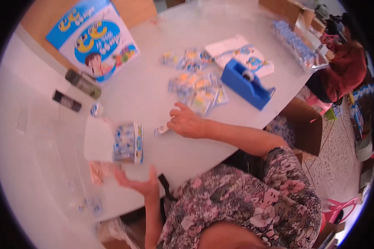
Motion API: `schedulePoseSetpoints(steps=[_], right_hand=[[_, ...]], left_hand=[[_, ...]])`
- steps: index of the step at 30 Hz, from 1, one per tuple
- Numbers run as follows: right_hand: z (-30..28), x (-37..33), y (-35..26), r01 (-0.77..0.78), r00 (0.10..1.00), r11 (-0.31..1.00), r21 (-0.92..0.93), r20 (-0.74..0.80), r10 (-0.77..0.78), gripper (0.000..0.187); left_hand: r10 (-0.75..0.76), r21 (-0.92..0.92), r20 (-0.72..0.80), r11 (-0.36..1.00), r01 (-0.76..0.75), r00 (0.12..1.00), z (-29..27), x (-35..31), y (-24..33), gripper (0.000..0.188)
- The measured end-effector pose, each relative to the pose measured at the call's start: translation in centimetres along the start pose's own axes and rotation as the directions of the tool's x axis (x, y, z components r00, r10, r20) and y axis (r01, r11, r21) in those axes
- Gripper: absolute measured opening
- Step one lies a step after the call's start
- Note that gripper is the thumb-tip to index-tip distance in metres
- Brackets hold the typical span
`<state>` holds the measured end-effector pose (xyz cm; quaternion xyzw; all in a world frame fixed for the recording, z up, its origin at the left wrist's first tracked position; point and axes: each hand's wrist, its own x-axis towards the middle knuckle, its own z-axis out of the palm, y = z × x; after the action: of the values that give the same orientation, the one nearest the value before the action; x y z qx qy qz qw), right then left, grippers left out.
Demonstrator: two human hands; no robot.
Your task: Gathering stickers, placing them into small plastic bags, and then packing those bags into cardboard boxes.
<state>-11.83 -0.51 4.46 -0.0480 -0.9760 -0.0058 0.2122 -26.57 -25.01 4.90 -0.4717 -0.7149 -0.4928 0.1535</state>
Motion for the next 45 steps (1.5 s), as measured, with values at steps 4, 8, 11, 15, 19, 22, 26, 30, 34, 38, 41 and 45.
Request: schedulePoseSetpoints(steps=[4, 8, 11, 15, 19, 22, 26, 30, 34, 38, 41, 45], right_hand=[[-0.7, -3.7, -4.1, 0.014, 0.998, 0.99, 0.139, -0.055, -0.006, 0.003], [-1.9, -5.2, 0.5, -0.259, 0.951, 0.659, 0.706, 0.066, 0.303, 0.019], [-2.3, -3.8, 8.4, -0.377, 0.897, 0.91, 0.17, -0.176, 0.405, 0.035], [-1.8, -1.6, 13.9, -0.52, 0.854, 0.852, 0.066, 0.045, 0.518, 0.041], [-1.2, -1.0, 15.7, -0.48, 0.824, 0.873, -0.087, 0.297, 0.482, 0.027], [-0.1, -2.3, 15.7, -0.468, 0.877, 0.883, 0.046, 0.145, 0.457, 0.021], [0.4, -3.2, 16.0, -0.323, 0.945, 0.934, 0.154, 0.009, 0.326, 0.017], [-1.0, -2.1, 15.3, -0.315, 0.946, 0.938, -0.141, 0.032, 0.322, 0.023], [-3.0, -1.5, 11.5, -0.458, 0.863, 0.889, 0.015, -0.231, 0.449, 0.024], [-3.1, -2.9, 5.5, -0.647, 0.725, 0.608, 0.46, 0.125, 0.677, 0.026], [-3.3, -3.2, 3.4, -0.61, 0.732, 0.484, 0.627, 0.212, 0.648, 0.028], [-4.4, -3.5, 2.2, -0.712, 0.604, 0.144, 0.687, 0.494, 0.625, 0.023]], left_hand=[[0.227, -0.005, 0.425, 0.969, -0.248, 0.876, 3.8, -0.7, 2.5, 0.078], [0.114, -0.182, 0.724, 0.983, 0.028, 0.681, 7.8, 1.3, 2.4, 0.038], [0.225, -0.328, 0.601, 0.945, -0.02, 0.767, 9.0, 1.6, 2.6, 0.025], [0.13, -0.417, 0.606, 0.892, 0.174, 0.784, 8.9, 0.9, 2.6, 0.024], [0.202, -0.425, 0.483, 0.905, 0.027, 0.852, 8.8, 0.6, 1.3, 0.022], [0.227, -0.36, 0.457, 0.931, -0.055, 0.86, 9.1, 0.5, 0.8, 0.022], [0.079, -0.337, 0.597, 0.928, 0.16, 0.798, 9.2, 1.1, 1.2, 0.019], [-0.236, -0.289, 0.832, 0.589, 0.755, 0.502, 9.4, 2.0, 1.8, 0.02], [-0.153, -0.38, 0.781, 0.652, 0.656, 0.605, 9.5, 1.5, 1.8, 0.019], [0.084, -0.493, 0.633, 0.81, 0.317, 0.769, 9.4, 0.6, 1.4, 0.018], [0.196, -0.547, 0.543, 0.821, 0.167, 0.816, 9.6, 0.5, 1.4, 0.019], [0.246, -0.554, 0.518, 0.826, 0.102, 0.819, 9.1, 0.9, 1.8, 0.02]])
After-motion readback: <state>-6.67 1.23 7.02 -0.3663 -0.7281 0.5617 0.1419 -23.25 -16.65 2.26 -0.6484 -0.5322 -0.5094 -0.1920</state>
